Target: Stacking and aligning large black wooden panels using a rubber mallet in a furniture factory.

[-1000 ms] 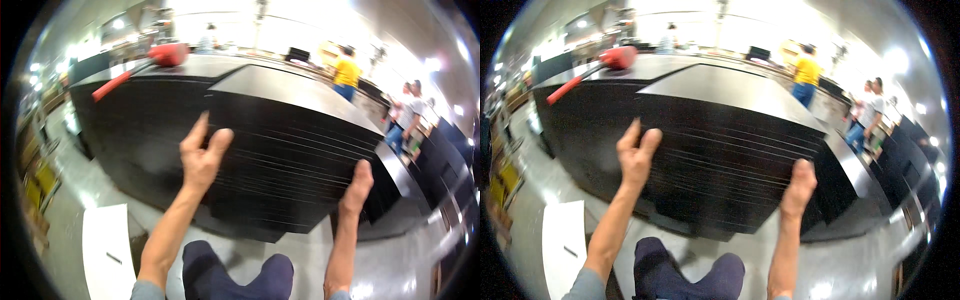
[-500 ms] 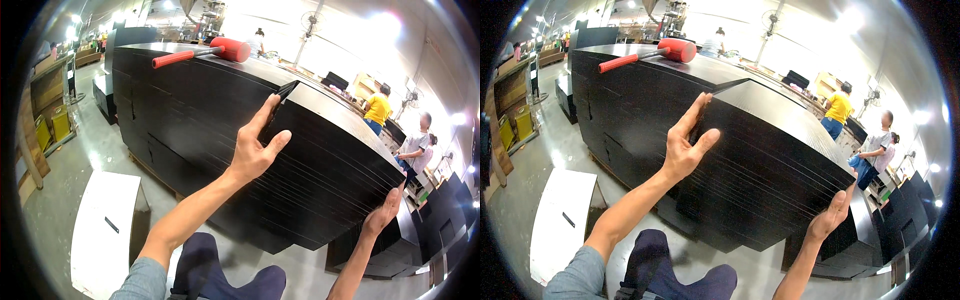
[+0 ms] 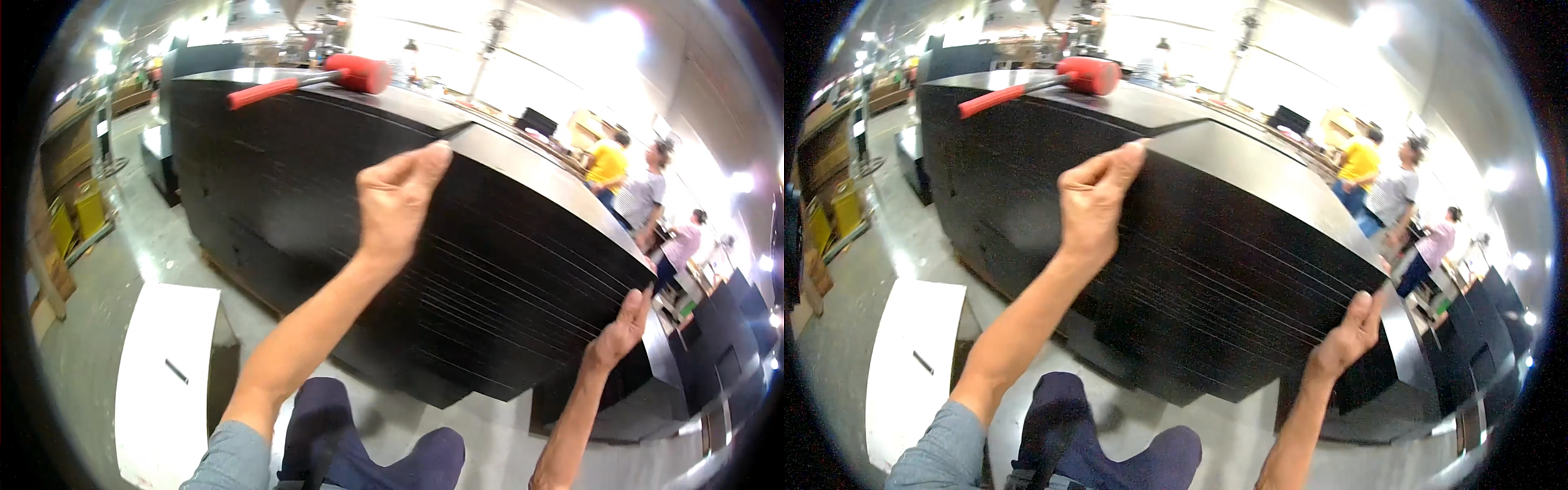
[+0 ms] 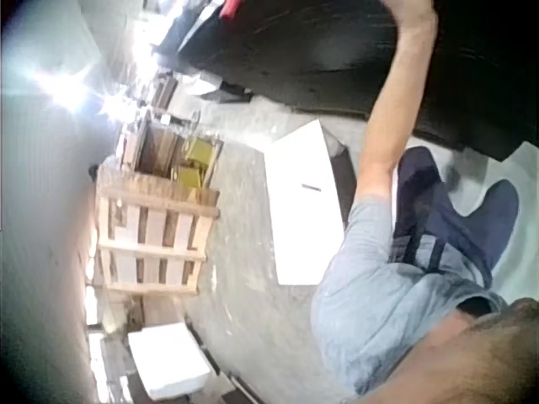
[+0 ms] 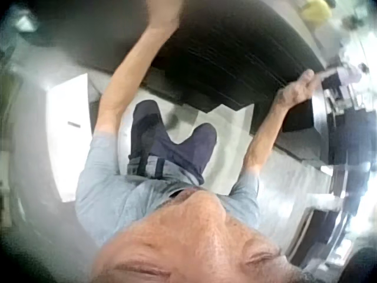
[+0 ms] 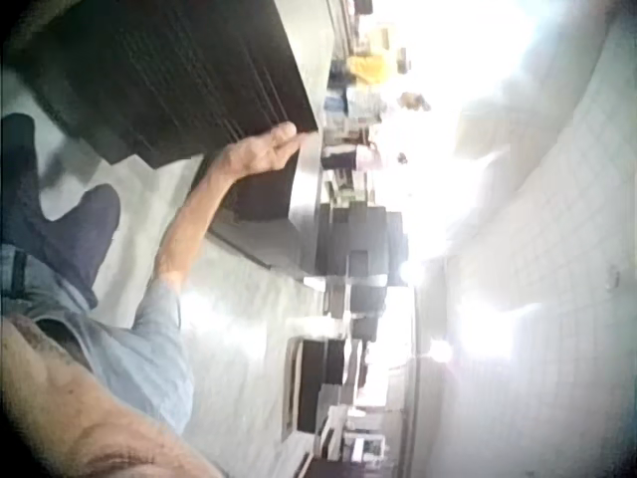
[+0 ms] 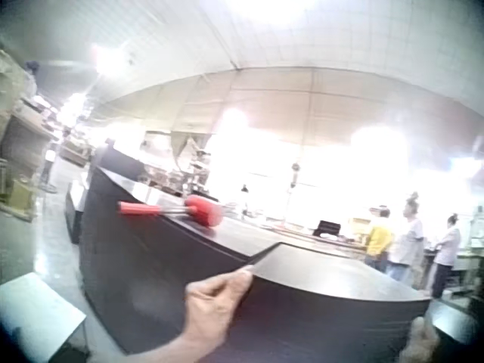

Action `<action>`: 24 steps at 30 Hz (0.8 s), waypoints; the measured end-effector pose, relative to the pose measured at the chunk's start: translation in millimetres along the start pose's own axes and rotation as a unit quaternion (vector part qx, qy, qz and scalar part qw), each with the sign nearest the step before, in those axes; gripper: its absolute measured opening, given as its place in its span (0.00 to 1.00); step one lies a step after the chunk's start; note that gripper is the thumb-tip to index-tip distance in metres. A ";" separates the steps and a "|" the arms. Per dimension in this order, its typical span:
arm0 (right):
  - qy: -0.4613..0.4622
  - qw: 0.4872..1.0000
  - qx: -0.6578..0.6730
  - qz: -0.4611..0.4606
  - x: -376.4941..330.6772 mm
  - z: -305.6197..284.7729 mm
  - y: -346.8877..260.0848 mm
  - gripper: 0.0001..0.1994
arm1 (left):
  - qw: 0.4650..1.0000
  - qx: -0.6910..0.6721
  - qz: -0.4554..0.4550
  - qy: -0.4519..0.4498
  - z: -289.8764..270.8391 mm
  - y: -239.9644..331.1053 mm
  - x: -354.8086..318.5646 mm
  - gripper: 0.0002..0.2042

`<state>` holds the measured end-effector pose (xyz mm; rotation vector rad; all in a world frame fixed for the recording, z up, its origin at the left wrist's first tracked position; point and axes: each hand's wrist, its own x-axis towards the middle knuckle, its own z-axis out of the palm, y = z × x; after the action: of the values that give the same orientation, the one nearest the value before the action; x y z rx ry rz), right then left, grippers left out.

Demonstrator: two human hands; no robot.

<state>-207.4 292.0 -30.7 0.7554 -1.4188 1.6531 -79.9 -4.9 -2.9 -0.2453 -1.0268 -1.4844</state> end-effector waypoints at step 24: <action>-0.098 0.993 0.061 0.005 -10.1 1.5 -6.6 0.29 | 0.972 0.188 -0.018 -0.138 -21.4 -4.9 -22.4 0.27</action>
<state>-196.8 288.7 -35.8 1.0060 -1.4669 1.7229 -70.4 -5.1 -32.8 -0.1634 -1.5217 -1.2784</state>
